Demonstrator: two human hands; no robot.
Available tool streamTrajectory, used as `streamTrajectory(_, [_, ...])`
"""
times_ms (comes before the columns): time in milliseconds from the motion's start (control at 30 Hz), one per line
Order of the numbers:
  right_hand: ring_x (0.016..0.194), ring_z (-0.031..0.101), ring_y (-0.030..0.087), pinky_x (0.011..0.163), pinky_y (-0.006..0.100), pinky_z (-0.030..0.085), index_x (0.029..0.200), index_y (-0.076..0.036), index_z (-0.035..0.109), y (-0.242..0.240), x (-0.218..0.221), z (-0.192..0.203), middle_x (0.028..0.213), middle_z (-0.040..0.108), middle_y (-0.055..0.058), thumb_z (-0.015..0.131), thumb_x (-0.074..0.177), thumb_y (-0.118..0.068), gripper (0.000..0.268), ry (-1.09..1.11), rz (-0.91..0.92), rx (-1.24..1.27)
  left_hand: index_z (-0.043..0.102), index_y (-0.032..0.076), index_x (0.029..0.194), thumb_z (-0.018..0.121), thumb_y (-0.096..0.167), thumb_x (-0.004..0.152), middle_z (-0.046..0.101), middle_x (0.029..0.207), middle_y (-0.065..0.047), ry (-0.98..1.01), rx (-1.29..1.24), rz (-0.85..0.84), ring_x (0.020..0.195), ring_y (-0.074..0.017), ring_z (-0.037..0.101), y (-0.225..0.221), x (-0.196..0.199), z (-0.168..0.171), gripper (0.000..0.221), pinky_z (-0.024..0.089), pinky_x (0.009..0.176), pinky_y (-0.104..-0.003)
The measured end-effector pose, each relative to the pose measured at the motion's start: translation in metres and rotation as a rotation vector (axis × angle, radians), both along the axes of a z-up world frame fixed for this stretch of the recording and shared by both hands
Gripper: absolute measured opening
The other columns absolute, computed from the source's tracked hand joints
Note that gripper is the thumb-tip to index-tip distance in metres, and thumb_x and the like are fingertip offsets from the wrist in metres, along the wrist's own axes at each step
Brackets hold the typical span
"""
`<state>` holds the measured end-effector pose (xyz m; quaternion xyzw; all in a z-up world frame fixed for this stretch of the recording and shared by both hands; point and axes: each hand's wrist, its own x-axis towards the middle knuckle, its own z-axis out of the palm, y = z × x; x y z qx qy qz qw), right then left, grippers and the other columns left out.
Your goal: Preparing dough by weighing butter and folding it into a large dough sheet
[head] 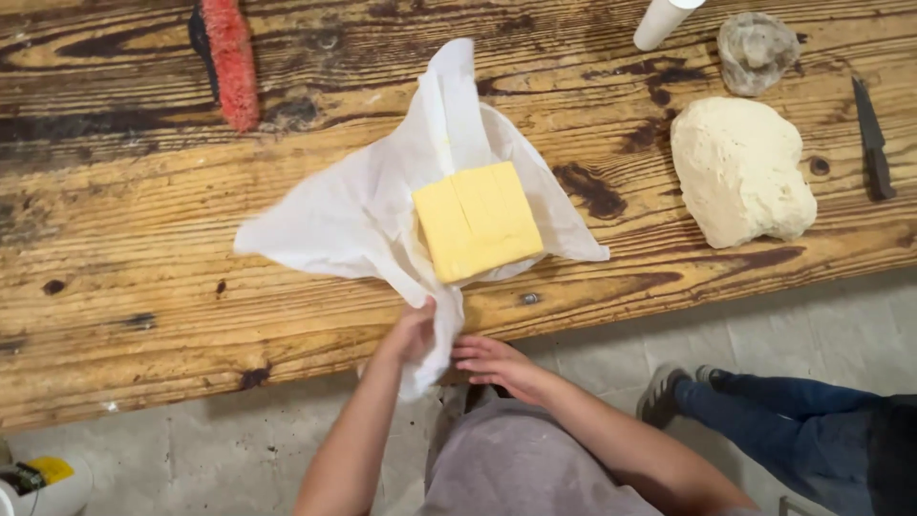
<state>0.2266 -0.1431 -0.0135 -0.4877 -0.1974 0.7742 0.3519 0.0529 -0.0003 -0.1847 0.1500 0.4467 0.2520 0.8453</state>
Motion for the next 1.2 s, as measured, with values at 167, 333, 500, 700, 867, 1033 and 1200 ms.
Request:
streamTrajectory(167, [0.117, 0.071, 0.027, 0.088, 0.036, 0.060, 0.143, -0.006, 0.058, -0.045, 0.059, -0.027, 0.135, 0.070, 0.017, 0.060, 0.101, -0.021, 0.045, -0.146, -0.118, -0.114, 0.067, 0.006, 0.129, 0.082, 0.030, 0.091, 0.071, 0.118, -0.015, -0.097, -0.055, 0.034, 0.109, -0.0300, 0.070, -0.042, 0.047, -0.004, 0.048, 0.055, 0.098, -0.048])
streamTrajectory(333, [0.099, 0.069, 0.025, 0.079, 0.041, 0.056, 0.133, -0.016, 0.066, -0.072, 0.134, -0.019, 0.111, 0.072, 0.009, 0.059, 0.100, -0.017, 0.034, -0.649, -0.325, -0.107, 0.060, 0.002, 0.141, 0.083, 0.002, 0.084, 0.068, 0.128, -0.013, -0.257, 0.211, -0.052, 0.110, -0.0243, 0.069, -0.095, 0.148, 0.059, 0.061, 0.054, 0.100, -0.040])
streamTrajectory(500, [0.129, 0.034, 0.036, 0.113, 0.050, 0.034, 0.143, -0.009, 0.043, -0.089, 0.153, 0.008, 0.129, 0.035, 0.017, 0.061, 0.104, -0.010, 0.043, -1.378, -0.789, 0.184, 0.060, 0.002, 0.138, 0.084, 0.052, 0.080, 0.062, 0.135, -0.020, -0.033, 0.626, -0.511, 0.129, -0.0309, 0.058, -0.077, 0.239, 0.197, 0.080, 0.046, 0.110, -0.043])
streamTrajectory(700, [0.125, 0.048, 0.018, 0.109, 0.035, 0.041, 0.147, -0.015, 0.047, -0.076, 0.126, -0.054, 0.135, 0.048, 0.007, 0.050, 0.105, -0.023, 0.043, -0.806, -0.876, 0.242, 0.052, 0.003, 0.136, 0.061, 0.012, 0.097, 0.048, 0.150, -0.027, -0.588, 1.102, -0.758, 0.145, -0.0396, 0.046, -0.088, 0.126, 0.320, 0.041, 0.038, 0.126, -0.051])
streamTrajectory(867, [0.147, 0.040, 0.018, 0.123, 0.035, 0.027, 0.150, -0.011, 0.050, -0.017, 0.112, 0.012, 0.158, 0.047, 0.008, 0.037, 0.103, -0.048, 0.061, -0.768, -0.619, 0.104, 0.068, 0.004, 0.101, 0.058, 0.034, 0.106, 0.074, 0.108, -0.014, -0.329, 1.149, 0.061, 0.109, -0.0353, 0.067, -0.046, 0.004, 0.266, 0.032, 0.049, 0.102, -0.052])
streamTrajectory(1033, [0.150, 0.040, 0.019, 0.122, 0.038, 0.035, 0.160, -0.013, 0.035, 0.047, 0.098, 0.043, 0.164, 0.040, 0.004, 0.029, 0.095, -0.060, 0.080, -0.316, -0.508, 0.001, 0.057, 0.018, 0.147, 0.025, 0.060, 0.099, 0.060, 0.151, -0.004, 0.390, 0.160, -0.078, 0.140, -0.0212, 0.055, -0.017, -0.004, 0.182, 0.071, 0.038, 0.120, -0.042])
streamTrajectory(1200, [0.122, 0.061, 0.021, 0.111, 0.042, 0.047, 0.134, -0.012, 0.062, 0.027, 0.123, -0.131, 0.136, 0.067, 0.009, 0.048, 0.100, -0.053, 0.055, -0.375, -0.741, 0.173, 0.052, 0.009, 0.150, 0.033, 0.059, 0.098, 0.062, 0.144, -0.012, -0.038, 0.036, 0.056, 0.135, -0.0262, 0.057, -0.025, 0.076, 0.150, 0.074, 0.040, 0.120, -0.041])
